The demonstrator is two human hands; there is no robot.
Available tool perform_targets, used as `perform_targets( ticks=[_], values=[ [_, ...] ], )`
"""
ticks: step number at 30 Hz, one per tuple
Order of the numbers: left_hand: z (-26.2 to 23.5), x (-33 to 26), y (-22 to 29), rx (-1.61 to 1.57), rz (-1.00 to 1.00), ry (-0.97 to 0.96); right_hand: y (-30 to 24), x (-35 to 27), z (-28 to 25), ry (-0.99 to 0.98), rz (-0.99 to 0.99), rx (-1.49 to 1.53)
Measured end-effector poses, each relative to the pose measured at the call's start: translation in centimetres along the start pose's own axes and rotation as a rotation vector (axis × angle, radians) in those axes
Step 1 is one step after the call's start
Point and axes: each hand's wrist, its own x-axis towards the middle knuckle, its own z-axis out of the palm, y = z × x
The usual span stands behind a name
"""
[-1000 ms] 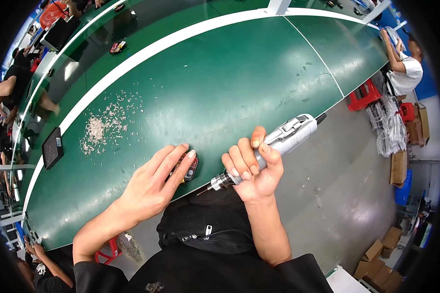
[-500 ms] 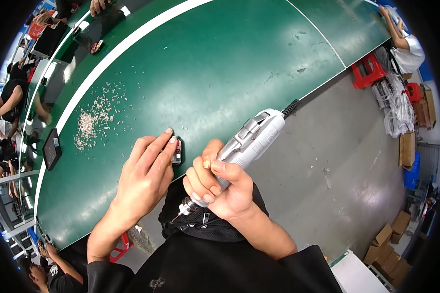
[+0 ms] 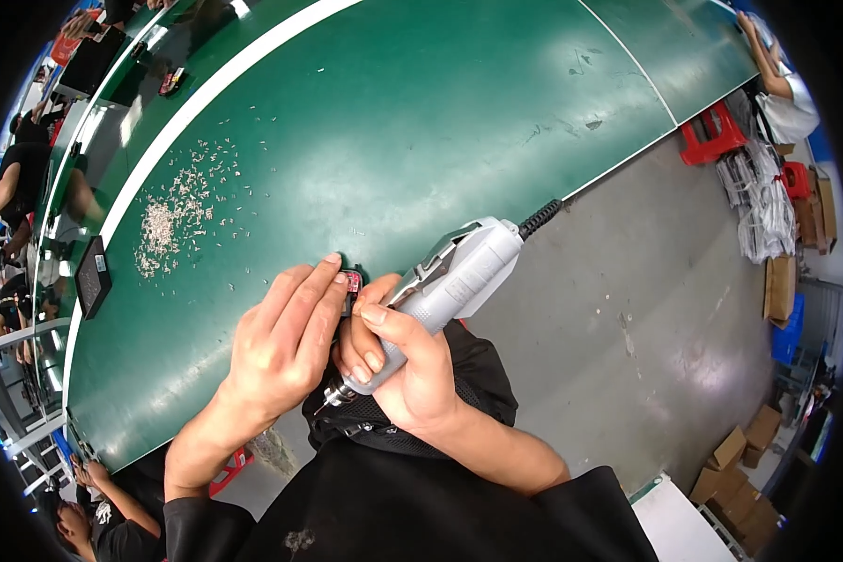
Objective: Using a pneumatic screwdriver to secure screws into small electronic components on an assembly line.
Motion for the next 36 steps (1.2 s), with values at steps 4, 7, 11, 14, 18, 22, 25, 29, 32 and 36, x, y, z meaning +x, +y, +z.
perform_targets(
  ticks=[4, 7, 11, 14, 18, 22, 25, 29, 32, 36],
  values=[
    [0.0, 0.0, 0.6, 0.009, -0.029, -0.010, 0.0, -0.3, -0.2, 0.026, 0.002, 0.002],
    [-0.1, 0.0, 0.9, 0.008, -0.050, -0.020, 0.0, -0.2, -0.5, 0.018, -0.010, -0.022],
    [-0.9, 0.0, 0.4, 0.044, -0.019, -0.141, -0.9, 0.2, -0.4, -0.080, -0.020, -0.074],
    [-1.3, -0.4, 0.3, 0.020, -0.016, -0.179, -4.4, 0.9, 0.0, -0.297, -0.060, -0.173],
    [-1.3, -0.8, 0.2, 0.007, 0.002, -0.188, -8.8, 2.8, 1.9, -0.485, -0.220, -0.393],
    [-0.9, -1.5, 0.0, 0.011, -0.002, -0.186, -9.1, 5.4, 2.9, -0.554, -0.324, -0.565],
    [-0.2, -1.9, -0.3, 0.022, 0.030, -0.125, -8.7, 6.4, 3.0, -0.555, -0.315, -0.621],
    [-0.3, -1.8, -0.5, 0.006, 0.008, -0.125, -7.8, 7.1, 2.9, -0.524, -0.315, -0.673],
    [-0.3, -2.0, -0.7, 0.002, 0.009, -0.104, -7.5, 7.4, 2.8, -0.519, -0.299, -0.677],
    [0.0, -2.0, -0.7, -0.018, 0.009, -0.109, -7.7, 7.5, 2.5, -0.511, -0.289, -0.662]
  ],
)
